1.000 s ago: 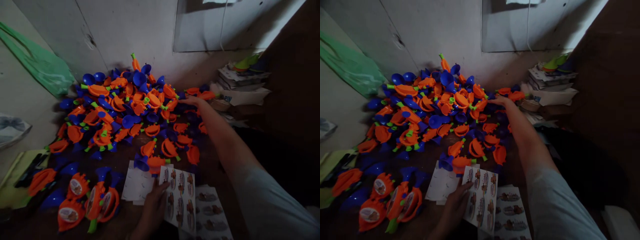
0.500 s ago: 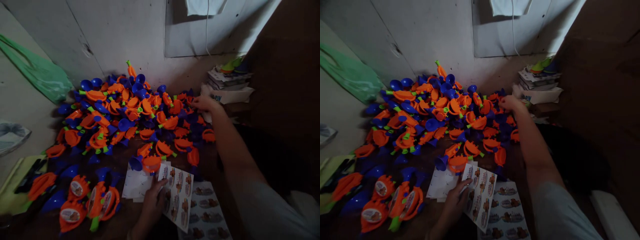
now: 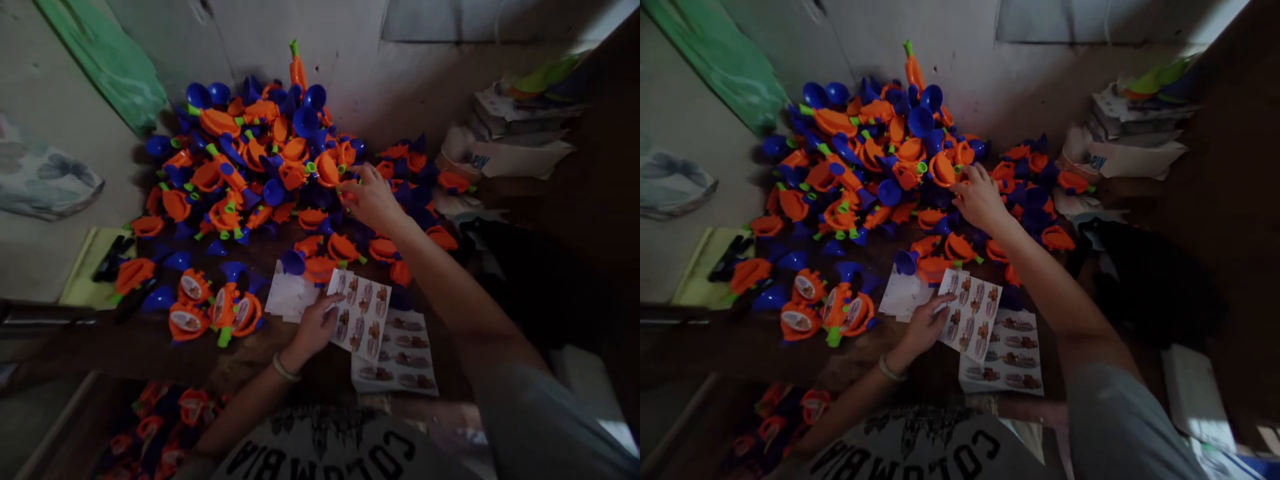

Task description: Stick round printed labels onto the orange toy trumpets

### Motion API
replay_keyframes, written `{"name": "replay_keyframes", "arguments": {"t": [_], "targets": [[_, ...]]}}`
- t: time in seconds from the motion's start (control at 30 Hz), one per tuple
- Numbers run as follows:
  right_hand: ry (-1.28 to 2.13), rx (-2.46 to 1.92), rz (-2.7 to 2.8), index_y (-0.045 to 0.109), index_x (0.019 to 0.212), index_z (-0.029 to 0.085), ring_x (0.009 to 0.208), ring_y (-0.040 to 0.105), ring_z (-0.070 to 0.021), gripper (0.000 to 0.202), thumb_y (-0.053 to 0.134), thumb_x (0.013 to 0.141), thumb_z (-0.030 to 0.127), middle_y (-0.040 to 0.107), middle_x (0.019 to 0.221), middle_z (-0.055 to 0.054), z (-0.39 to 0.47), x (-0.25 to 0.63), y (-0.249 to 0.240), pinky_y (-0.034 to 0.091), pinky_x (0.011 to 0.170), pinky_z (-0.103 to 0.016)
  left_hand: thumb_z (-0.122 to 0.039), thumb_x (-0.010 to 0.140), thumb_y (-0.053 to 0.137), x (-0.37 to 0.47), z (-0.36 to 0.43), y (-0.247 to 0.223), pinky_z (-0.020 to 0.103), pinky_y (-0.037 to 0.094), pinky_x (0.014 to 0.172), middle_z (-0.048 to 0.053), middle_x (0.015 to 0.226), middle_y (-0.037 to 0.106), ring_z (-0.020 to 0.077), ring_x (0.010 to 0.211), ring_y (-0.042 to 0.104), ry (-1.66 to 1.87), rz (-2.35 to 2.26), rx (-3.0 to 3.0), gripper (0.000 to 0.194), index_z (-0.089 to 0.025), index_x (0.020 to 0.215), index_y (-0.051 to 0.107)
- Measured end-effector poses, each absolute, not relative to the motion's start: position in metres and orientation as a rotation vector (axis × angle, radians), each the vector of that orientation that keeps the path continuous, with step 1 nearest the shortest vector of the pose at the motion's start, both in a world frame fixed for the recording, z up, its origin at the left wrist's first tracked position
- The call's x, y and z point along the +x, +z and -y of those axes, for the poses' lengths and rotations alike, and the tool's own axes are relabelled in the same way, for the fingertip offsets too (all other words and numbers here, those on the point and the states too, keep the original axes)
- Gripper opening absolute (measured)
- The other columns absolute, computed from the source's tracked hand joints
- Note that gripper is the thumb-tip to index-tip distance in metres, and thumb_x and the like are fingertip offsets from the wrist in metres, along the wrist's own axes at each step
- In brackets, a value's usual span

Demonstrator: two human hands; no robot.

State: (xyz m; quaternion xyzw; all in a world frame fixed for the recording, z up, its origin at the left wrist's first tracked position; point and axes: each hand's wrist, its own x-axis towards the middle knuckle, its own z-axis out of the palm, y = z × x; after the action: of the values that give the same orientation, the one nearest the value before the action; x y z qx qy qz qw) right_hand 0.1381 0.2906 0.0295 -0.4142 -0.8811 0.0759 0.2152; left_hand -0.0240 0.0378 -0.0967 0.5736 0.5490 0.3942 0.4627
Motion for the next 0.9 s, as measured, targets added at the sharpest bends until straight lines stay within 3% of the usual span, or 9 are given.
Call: {"name": "replay_keyframes", "arguments": {"t": [0.07, 0.17, 0.27, 0.37, 0.47, 0.57, 0.7, 0.9], "targets": [[0.350, -1.136, 2.371, 0.079, 0.122, 0.021, 0.124, 0.068, -0.0354, 0.037, 0.049, 0.104, 0.034, 0.072, 0.133, -0.015, -0.245, 0.141, 0.034, 0.053, 0.110, -0.052, -0.024, 0.099, 0.056, -0.026, -0.032, -0.088, 0.040, 0.059, 0.111, 0.009, 0.129, 0.081, 0.0229, 0.121, 0.077, 0.981, -1.310, 1.421, 0.034, -0.021, 0.125, 0.078], [0.650, -1.029, 2.568, 0.079, 0.121, 0.025, 0.100, 0.077, -0.0251, 0.036, 0.048, 0.105, 0.031, 0.083, 0.110, -0.005, -0.186, 0.138, 0.026, 0.059, 0.091, -0.038, -0.025, 0.098, 0.058, -0.039, -0.012, -0.063, 0.034, 0.063, 0.098, 0.008, 0.116, 0.085, 0.0218, 0.107, 0.080, 0.941, -1.211, 1.485, 0.030, -0.022, 0.117, 0.081], [0.615, -0.981, 2.779, 0.080, 0.119, 0.027, 0.112, 0.075, -0.0246, 0.032, 0.052, 0.104, 0.023, 0.083, 0.119, -0.005, -0.151, 0.125, 0.004, 0.057, 0.098, -0.037, -0.026, 0.100, 0.059, -0.065, 0.011, -0.041, 0.030, 0.063, 0.090, 0.006, 0.108, 0.086, 0.0196, 0.096, 0.081, 0.863, -1.104, 1.632, 0.029, -0.024, 0.116, 0.082], [0.454, -1.031, 2.845, 0.078, 0.125, 0.023, 0.129, 0.065, -0.0343, 0.031, 0.060, 0.101, 0.021, 0.078, 0.133, -0.014, -0.134, 0.108, -0.018, 0.050, 0.108, -0.048, -0.024, 0.100, 0.057, -0.093, 0.020, -0.039, 0.038, 0.061, 0.105, 0.009, 0.118, 0.084, 0.0221, 0.111, 0.080, 0.892, -1.213, 1.778, 0.030, -0.025, 0.118, 0.081], [0.293, -1.082, 2.891, 0.072, 0.136, 0.021, 0.129, 0.060, -0.0375, 0.039, 0.052, 0.103, 0.019, 0.077, 0.132, -0.019, -0.127, 0.094, -0.030, 0.046, 0.107, -0.052, -0.020, 0.099, 0.054, -0.110, 0.012, -0.058, 0.049, 0.053, 0.119, 0.009, 0.120, 0.084, 0.0236, 0.116, 0.080, 0.794, -1.338, 1.902, 0.033, -0.023, 0.118, 0.081], [0.177, -1.107, 2.944, 0.070, 0.138, 0.020, 0.127, 0.059, -0.0350, 0.040, 0.047, 0.104, 0.018, 0.078, 0.129, -0.018, -0.129, 0.087, -0.033, 0.043, 0.107, -0.049, -0.014, 0.097, 0.052, -0.111, 0.001, -0.078, 0.057, 0.037, 0.132, 0.005, 0.111, 0.086, 0.0221, 0.109, 0.082, 0.691, -1.344, 1.949, 0.036, -0.024, 0.116, 0.081], [0.042, -1.262, 2.954, 0.071, 0.132, 0.012, 0.130, 0.058, -0.0362, 0.037, 0.050, 0.103, 0.021, 0.075, 0.132, -0.022, -0.149, 0.087, -0.028, 0.041, 0.107, -0.049, -0.012, 0.097, 0.051, -0.101, -0.002, -0.088, 0.060, 0.015, 0.139, 0.006, 0.124, 0.084, 0.0245, 0.133, 0.073, 0.629, -1.328, 1.991, 0.038, -0.024, 0.119, 0.080], [-0.066, -1.486, 2.882, 0.059, 0.145, 0.011, 0.132, 0.060, -0.0357, 0.043, 0.043, 0.107, 0.021, 0.067, 0.142, -0.024, -0.162, 0.083, -0.027, 0.045, 0.106, -0.047, -0.012, 0.099, 0.049, -0.081, -0.003, -0.084, 0.060, 0.019, 0.139, 0.008, 0.129, 0.082, 0.0254, 0.142, 0.066, 0.531, -1.278, 2.048, 0.041, -0.023, 0.124, 0.078]]}}
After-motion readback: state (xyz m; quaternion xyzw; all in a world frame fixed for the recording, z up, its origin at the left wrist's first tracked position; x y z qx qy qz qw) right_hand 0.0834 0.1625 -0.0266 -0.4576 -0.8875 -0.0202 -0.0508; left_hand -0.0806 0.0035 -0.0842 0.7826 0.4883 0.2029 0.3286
